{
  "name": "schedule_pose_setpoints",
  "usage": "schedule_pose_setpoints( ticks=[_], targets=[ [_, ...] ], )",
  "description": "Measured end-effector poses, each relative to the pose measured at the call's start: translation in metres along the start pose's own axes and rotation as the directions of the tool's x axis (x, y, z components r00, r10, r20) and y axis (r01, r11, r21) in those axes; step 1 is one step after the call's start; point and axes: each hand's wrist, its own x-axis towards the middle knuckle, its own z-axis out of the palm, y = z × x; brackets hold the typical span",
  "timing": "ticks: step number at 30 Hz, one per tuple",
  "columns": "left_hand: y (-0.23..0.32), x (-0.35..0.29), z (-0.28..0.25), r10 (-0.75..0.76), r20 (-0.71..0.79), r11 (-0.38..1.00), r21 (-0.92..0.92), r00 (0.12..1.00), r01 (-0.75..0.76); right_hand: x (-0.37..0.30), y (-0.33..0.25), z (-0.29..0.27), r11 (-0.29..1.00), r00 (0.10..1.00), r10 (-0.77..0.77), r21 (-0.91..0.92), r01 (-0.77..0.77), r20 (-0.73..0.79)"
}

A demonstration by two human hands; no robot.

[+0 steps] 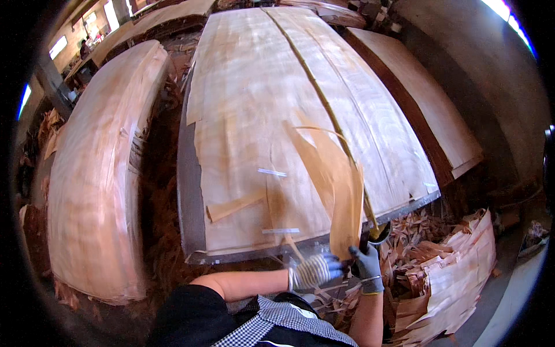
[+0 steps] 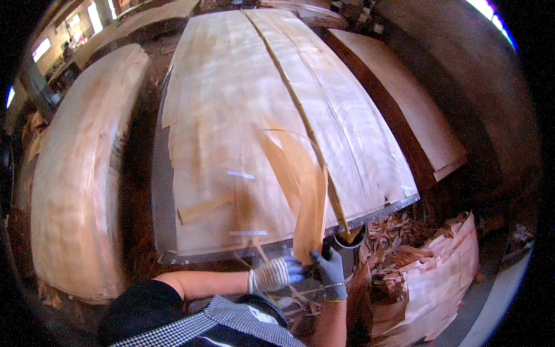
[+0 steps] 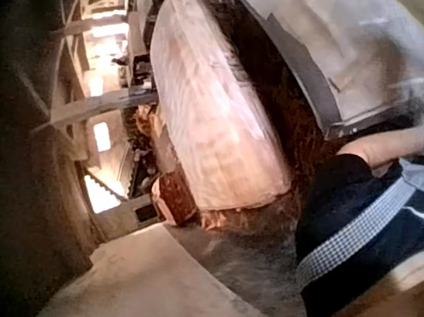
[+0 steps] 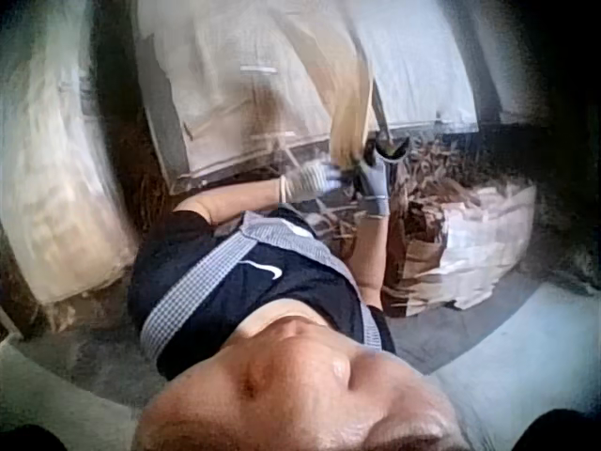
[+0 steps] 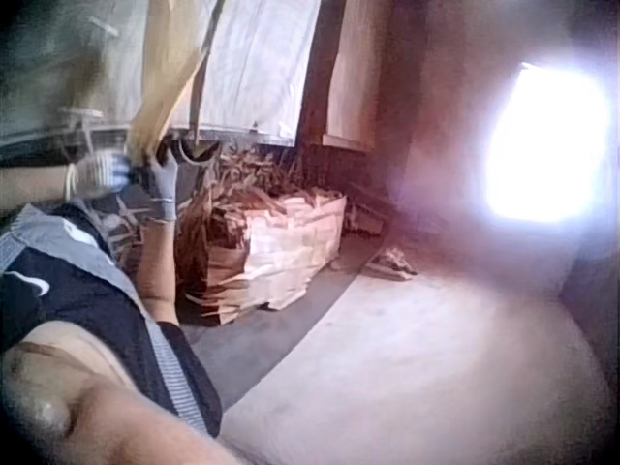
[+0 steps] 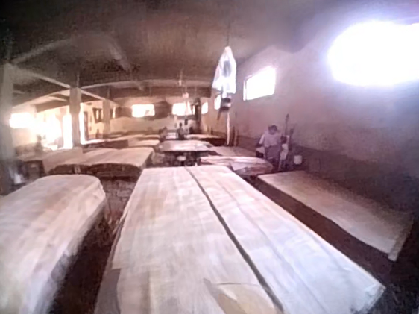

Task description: The person applies adhesive tape to large sheets of wood veneer, using a knife to trim excess veneer and tape while securing the sheets on a stack.

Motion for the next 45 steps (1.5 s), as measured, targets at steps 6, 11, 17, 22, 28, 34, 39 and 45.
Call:
schedule_pose_setpoints(
  ticks=[6,11,17,22,28,34,39,45],
  targets=[
    [0.077,0.058,0.047,0.0,0.004,0.996,-0.088,1.0,0.001,-0.064,0.064,-0.115,0.994,0.933,-0.101,-0.082,0.077,-0.345],
    [0.134,0.095,0.137,0.026,0.114,0.994,-0.106,0.993,-0.014,-0.153,0.111,-0.243,0.98,0.758,-0.168,-0.019,0.2,-0.63],
    [0.194,0.154,0.229,0.315,0.292,0.915,-0.346,0.903,-0.207,-0.312,0.188,-0.338,0.98,0.315,-0.024,0.041,0.197,-0.949],
    [0.188,0.172,0.286,0.372,0.426,0.902,-0.377,0.825,-0.212,-0.366,0.225,-0.349,0.974,-0.029,0.223,0.221,0.043,-0.974],
    [0.164,0.195,0.359,0.324,0.486,0.89,-0.448,0.812,-0.087,-0.383,0.249,-0.422,0.989,-0.183,-0.041,-0.014,-0.148,-0.982],
    [0.141,0.271,0.44,0.232,0.609,0.914,-0.404,0.758,0.046,-0.352,0.23,-0.523,0.981,-0.19,-0.048,-0.01,-0.196,-0.981],
    [0.117,0.355,0.514,0.022,0.516,0.919,-0.347,0.857,0.185,-0.315,0.189,-0.611,0.921,-0.144,-0.176,-0.111,-0.373,-0.974],
    [0.084,0.434,0.604,-0.364,0.511,0.925,0.097,0.779,0.368,-0.29,0.22,-0.704,0.928,-0.173,-0.058,0.011,-0.373,-0.983]
  ],
)
